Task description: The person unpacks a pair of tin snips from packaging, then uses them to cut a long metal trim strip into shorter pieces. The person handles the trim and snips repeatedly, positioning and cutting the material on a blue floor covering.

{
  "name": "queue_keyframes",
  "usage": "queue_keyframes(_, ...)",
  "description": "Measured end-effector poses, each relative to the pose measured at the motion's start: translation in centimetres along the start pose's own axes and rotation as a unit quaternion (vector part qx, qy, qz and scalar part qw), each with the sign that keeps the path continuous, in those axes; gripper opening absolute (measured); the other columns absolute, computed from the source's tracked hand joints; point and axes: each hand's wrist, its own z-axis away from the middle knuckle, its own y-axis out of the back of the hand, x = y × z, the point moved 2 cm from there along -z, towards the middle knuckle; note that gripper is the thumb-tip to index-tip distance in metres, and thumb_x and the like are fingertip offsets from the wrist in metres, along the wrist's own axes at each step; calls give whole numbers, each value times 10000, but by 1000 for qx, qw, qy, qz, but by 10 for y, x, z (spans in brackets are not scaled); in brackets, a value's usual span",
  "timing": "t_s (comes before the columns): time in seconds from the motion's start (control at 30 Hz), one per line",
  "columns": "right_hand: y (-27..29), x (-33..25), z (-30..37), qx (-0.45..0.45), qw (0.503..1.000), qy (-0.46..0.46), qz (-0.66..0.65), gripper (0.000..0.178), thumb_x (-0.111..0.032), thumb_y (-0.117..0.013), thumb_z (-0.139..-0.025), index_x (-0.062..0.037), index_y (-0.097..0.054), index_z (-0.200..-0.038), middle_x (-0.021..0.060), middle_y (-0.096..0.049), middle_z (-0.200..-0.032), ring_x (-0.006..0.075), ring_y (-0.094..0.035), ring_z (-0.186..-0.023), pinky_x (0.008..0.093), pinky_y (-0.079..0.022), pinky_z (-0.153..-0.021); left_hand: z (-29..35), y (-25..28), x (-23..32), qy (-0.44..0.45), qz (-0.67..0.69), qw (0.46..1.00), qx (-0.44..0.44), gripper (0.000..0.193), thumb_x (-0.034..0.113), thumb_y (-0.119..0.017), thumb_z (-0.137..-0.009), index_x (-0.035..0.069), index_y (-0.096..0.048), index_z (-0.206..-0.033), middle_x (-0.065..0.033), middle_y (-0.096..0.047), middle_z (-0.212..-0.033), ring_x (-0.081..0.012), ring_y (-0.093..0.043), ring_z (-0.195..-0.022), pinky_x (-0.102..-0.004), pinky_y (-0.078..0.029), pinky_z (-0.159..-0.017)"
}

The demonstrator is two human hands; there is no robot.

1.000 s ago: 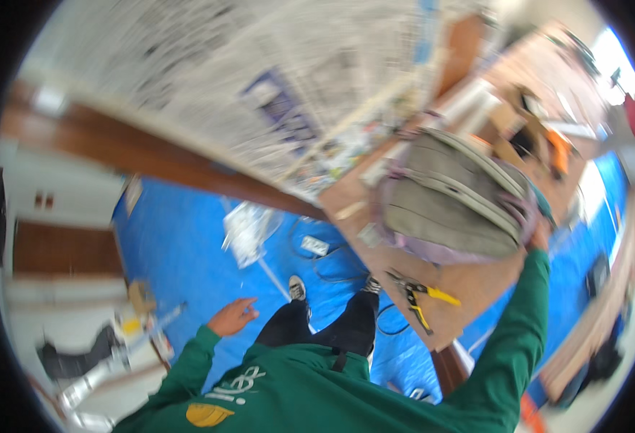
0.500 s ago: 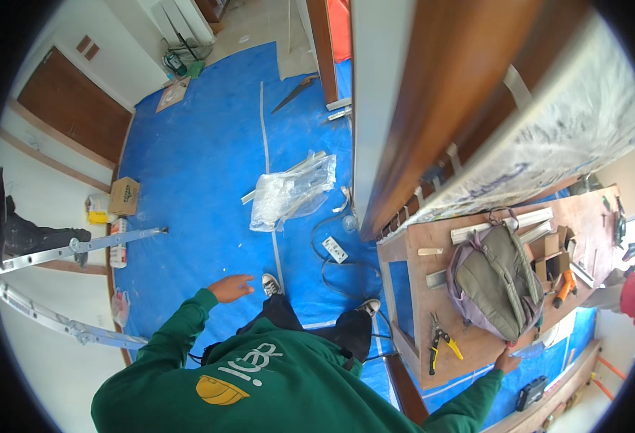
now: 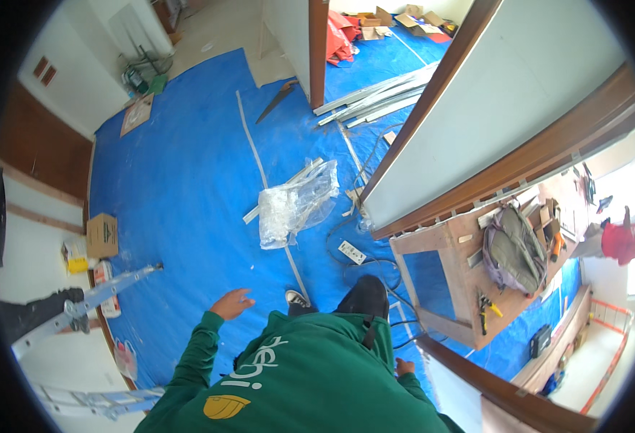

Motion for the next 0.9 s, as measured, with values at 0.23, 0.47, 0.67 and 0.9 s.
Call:
queue_keyframes(0.23,-6,-176,14,-34,976,209,59,711,-288,-837,-869,17,-520,-1428,264,-679,-1178,444,-662,-1110,535,-540,-970,-81,93,184,-246,23,966,-77,559,403,-654,-1066,45,-585,-1489,-181,-692,-1264,-351,-676,-1178,-433,-529,-1037)
queue_keyframes(0.47,23,-351,-104,38,979,168,108,741,-355,-847,-867,26,-541,-1425,286,-664,-1265,427,-670,-1159,502,-554,-991,23,252,440,-700,129,681,-173,271,134,-752,-980,62,-718,-1239,-125,-737,-1234,-301,-712,-1074,-439,-580,-910)
queue_keyframes(0.67,-52,-544,-145,-200,959,-25,-200,621,-337,-816,-904,-10,-627,-1398,227,-702,-1255,342,-746,-975,459,-616,-762,-4,333,498,-769,142,614,105,364,197,-775,-986,57,-691,-1311,-29,-711,-935,-192,-658,-764,-327,-550,-683)
queue_keyframes(0.9,-103,-688,-149,-244,936,142,-210,546,-333,-779,-952,-7,-628,-1364,146,-753,-943,213,-749,-713,353,-550,-524,-133,466,476,-667,158,728,-8,214,186,-741,-1009,25,-703,-1145,-119,-768,-881,-288,-752,-826,-373,-617,-779)
